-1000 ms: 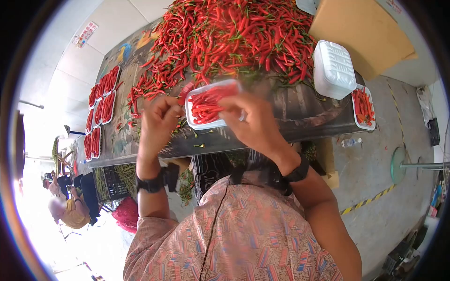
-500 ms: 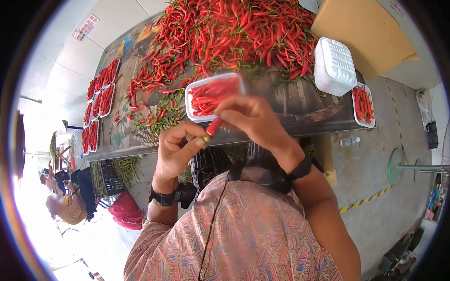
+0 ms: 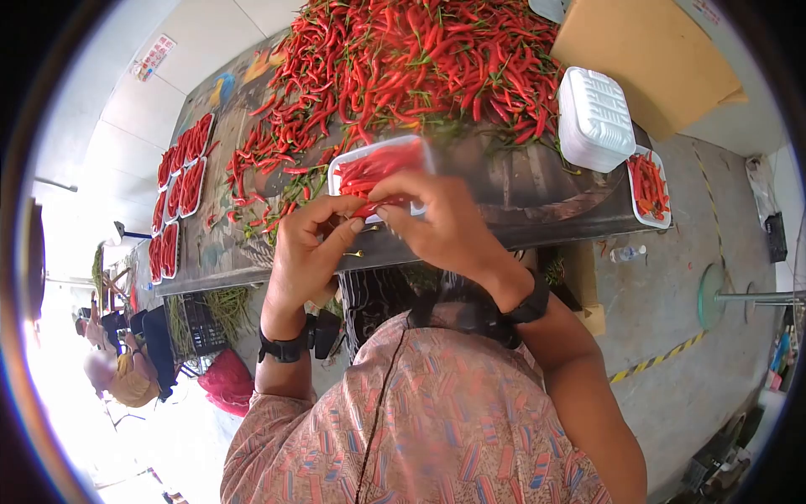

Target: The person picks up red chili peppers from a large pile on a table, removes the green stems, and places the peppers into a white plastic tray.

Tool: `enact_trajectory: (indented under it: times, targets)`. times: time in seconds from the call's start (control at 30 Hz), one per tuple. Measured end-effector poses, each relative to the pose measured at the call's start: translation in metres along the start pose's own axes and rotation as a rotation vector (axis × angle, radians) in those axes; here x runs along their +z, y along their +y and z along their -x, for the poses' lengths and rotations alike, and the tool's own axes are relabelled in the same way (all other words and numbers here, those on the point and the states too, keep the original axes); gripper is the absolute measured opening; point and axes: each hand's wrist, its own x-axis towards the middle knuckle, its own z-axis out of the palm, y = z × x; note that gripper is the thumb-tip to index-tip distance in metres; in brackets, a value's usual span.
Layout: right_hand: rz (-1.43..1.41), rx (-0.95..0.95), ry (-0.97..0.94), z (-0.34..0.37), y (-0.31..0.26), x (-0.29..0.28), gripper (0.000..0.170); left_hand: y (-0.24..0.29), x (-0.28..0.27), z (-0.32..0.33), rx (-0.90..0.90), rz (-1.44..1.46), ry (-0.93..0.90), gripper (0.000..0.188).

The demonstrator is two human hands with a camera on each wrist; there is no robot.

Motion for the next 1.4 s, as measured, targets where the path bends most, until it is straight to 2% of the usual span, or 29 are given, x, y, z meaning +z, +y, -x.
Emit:
enact_trajectory:
  times: [0.07,0.17,0.2,0.3,0.4,0.73,0.83,0.9,1.1,1.4]
  targets:
    - [0.043,-0.022,0.045,-0.001,-0.002,0.000,0.022,-0.001,-0.004,-0.007,0.083,-0.122,0.027,0.021]
    - [0.099,-0.046,0.143,-0.001,0.005,-0.003,0.023,-0.007,-0.011,-0.025,0.041,-0.165,0.122,0.019]
    - [0.111,-0.049,0.198,-0.001,0.009,-0.004,0.023,-0.011,-0.014,-0.031,0.098,-0.263,0.152,0.018]
    - [0.181,-0.056,0.217,0.002,0.012,-0.011,0.022,-0.017,-0.019,-0.042,0.124,-0.373,0.144,0.018]
    - [0.180,0.015,0.194,0.005,0.013,-0.013,0.024,-0.028,-0.022,-0.049,0.156,-0.356,0.091,0.020]
    - [0.240,-0.019,0.203,-0.004,0.016,-0.006,0.021,-0.040,-0.023,-0.055,0.181,-0.337,0.054,0.024]
    - [0.250,-0.109,0.196,-0.011,0.020,-0.002,0.021,-0.039,-0.023,-0.055,0.178,-0.385,0.034,0.024]
    - [0.405,-0.219,0.196,-0.016,0.023,0.002,0.023,-0.040,-0.022,-0.055,0.192,-0.353,0.041,0.023]
    - [0.562,-0.323,0.158,-0.027,0.028,0.009,0.022,-0.039,-0.021,-0.055,0.194,-0.336,0.050,0.020]
    - [0.613,-0.315,0.128,-0.028,0.025,0.010,0.020,-0.044,-0.020,-0.056,0.246,-0.341,0.080,0.019]
